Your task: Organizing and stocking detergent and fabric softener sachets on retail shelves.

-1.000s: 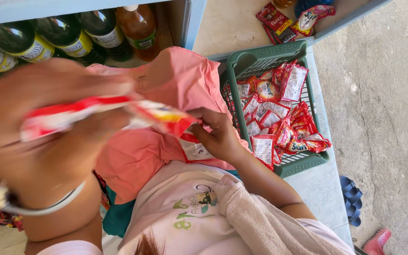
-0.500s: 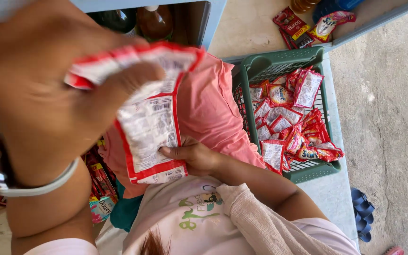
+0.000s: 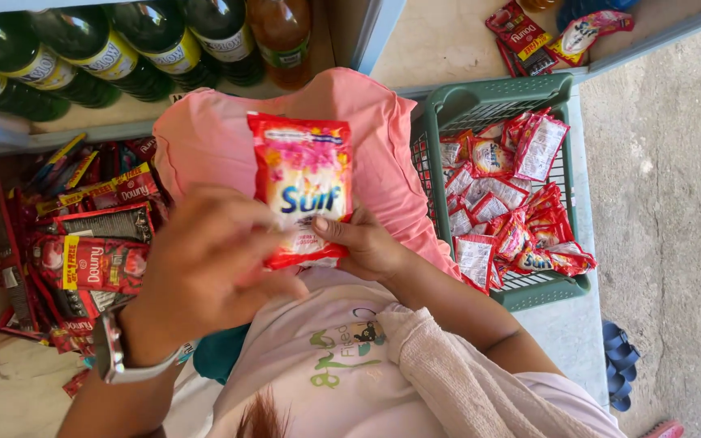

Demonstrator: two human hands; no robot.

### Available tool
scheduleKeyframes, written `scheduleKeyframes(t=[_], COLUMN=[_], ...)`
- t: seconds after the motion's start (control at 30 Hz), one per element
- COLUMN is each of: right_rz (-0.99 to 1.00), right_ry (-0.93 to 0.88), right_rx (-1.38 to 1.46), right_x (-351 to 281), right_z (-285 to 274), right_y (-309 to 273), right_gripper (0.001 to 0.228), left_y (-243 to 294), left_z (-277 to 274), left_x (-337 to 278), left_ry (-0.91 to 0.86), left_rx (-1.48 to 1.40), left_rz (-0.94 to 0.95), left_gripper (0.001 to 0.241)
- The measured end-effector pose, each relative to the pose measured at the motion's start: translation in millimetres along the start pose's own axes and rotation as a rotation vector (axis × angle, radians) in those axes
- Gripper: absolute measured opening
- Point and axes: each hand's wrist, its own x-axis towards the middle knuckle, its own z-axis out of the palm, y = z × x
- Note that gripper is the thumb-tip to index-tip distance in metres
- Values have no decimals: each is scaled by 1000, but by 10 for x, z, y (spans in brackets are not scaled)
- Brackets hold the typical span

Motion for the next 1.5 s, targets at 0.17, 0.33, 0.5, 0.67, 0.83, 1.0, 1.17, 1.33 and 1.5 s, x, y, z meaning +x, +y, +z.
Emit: scheduleKeyframes(t=[0.17, 0.33, 0.5, 0.67, 0.83, 1.0, 1.17, 1.33, 1.5], right_rz=[-126, -250, -205, -187, -165, -362, -492, -641, -564], right_ry=[-10, -103, -73, -6, -3, 17, 71, -44, -70], right_rx=[-156, -250, 3, 67, -45, -553, -792, -1203, -969], right_x=[-2, -8, 10, -2, 26, 38, 21, 27, 49], right_z=[56, 96, 46, -141, -110, -334, -86, 247, 190], right_y=[-47, -88, -144, -61, -119, -98, -268, -391, -386], right_gripper=[45, 58, 67, 66, 55, 32, 24, 29, 36], left_y=[-38, 108, 155, 69, -7, 11, 123, 216, 332], left_z=[199, 326, 378, 360, 445, 514, 350, 11, -254], left_x=[-132, -82, 23, 83, -20, -49, 158, 382, 476], left_ry=[219, 202, 134, 117, 139, 208, 228, 28, -31], left_rx=[-409, -188, -406, -340, -313, -293, -334, -8, 92], left_rz=[-487, -447, -508, -435, -358, -384, -337, -148, -46], left_gripper=[61, 49, 55, 52, 22, 23, 35, 51, 39])
